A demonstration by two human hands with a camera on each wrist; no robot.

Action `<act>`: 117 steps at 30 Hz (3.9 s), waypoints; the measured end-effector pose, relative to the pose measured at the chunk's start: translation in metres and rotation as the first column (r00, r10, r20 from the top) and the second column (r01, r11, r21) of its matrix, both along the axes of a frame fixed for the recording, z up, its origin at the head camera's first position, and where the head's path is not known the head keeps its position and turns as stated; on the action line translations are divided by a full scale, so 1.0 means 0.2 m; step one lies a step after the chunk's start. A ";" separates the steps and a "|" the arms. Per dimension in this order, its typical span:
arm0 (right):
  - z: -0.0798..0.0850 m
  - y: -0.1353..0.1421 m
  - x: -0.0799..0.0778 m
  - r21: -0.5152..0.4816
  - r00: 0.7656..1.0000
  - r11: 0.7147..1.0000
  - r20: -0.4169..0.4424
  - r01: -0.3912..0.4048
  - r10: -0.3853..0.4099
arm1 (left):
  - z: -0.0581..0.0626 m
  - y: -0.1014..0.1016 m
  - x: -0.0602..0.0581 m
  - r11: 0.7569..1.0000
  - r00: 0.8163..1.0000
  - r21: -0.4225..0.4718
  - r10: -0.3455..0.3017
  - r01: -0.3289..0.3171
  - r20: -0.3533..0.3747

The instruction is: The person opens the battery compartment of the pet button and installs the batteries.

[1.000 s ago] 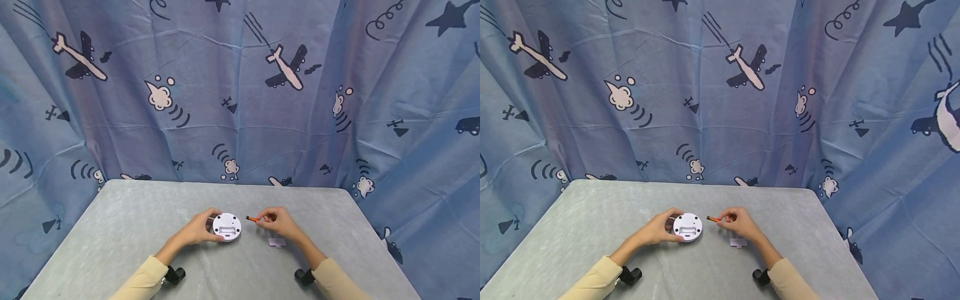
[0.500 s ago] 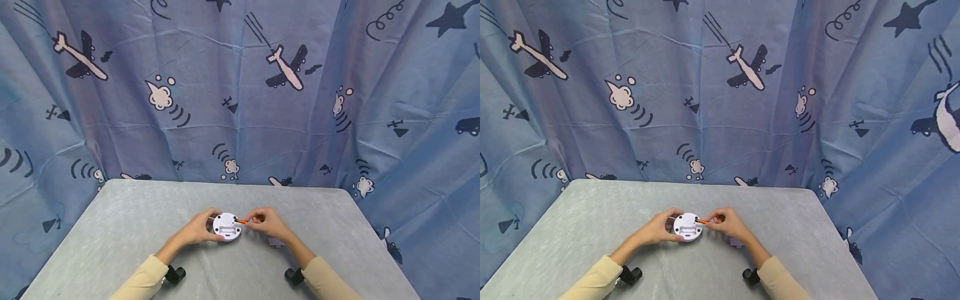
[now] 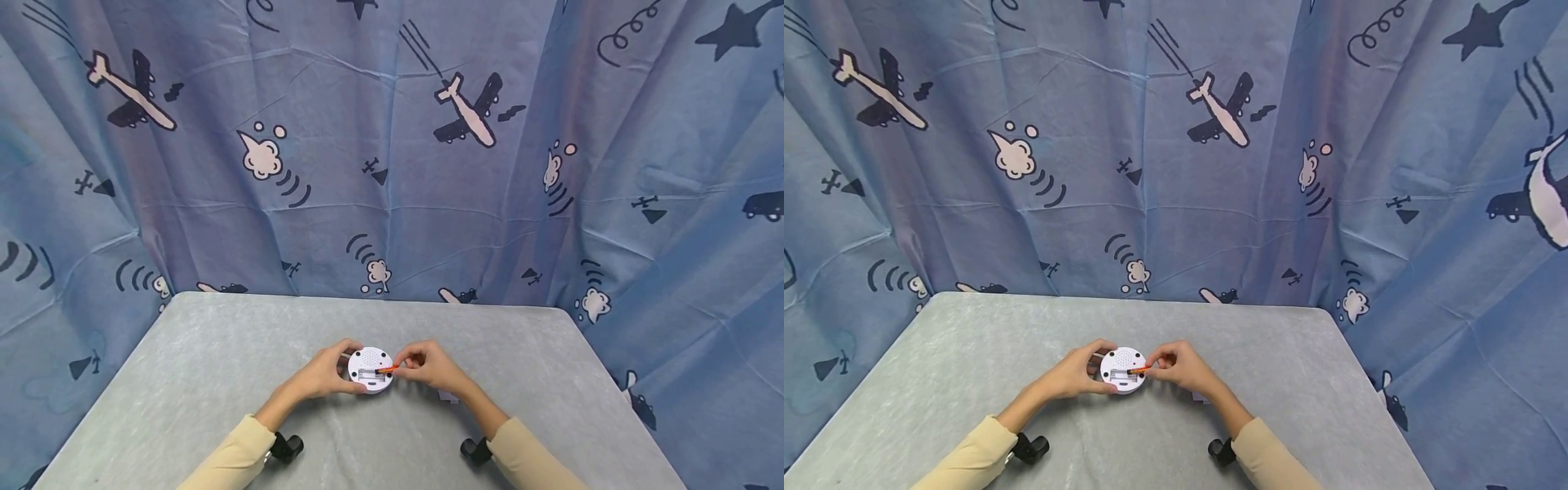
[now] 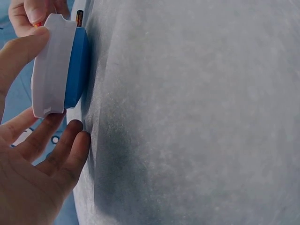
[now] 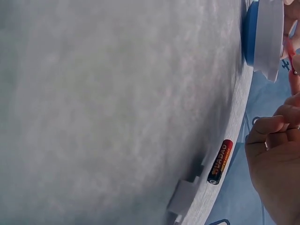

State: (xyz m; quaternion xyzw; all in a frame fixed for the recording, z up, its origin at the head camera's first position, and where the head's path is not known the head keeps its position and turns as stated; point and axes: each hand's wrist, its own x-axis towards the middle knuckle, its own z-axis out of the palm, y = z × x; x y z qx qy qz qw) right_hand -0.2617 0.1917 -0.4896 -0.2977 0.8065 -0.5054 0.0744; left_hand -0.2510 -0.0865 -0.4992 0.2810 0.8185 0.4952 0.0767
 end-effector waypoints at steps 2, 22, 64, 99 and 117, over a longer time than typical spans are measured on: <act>-0.01 0.00 0.00 0.000 1.000 1.000 0.004 -0.003 0.003 | 0.00 0.00 0.00 1.000 1.000 0.001 -0.001 0.001 0.003; -0.01 -0.09 -0.03 0.020 0.998 0.998 0.034 -0.052 0.052 | 0.01 0.01 0.00 1.000 1.000 -0.006 -0.019 0.019 0.004; 0.00 -0.13 -0.12 0.053 0.900 0.995 0.425 0.082 -0.097 | 0.03 0.02 -0.01 0.998 0.999 -0.047 -0.035 0.034 -0.031; 0.02 0.30 -0.11 0.015 0.965 0.996 0.247 0.084 -0.085 | 0.04 0.02 -0.02 0.994 1.000 -0.103 -0.028 0.029 0.013; -0.04 0.40 -0.08 0.221 0.982 0.960 0.044 0.171 -0.185 | 0.03 0.01 -0.01 0.997 0.999 -0.066 -0.032 0.034 0.031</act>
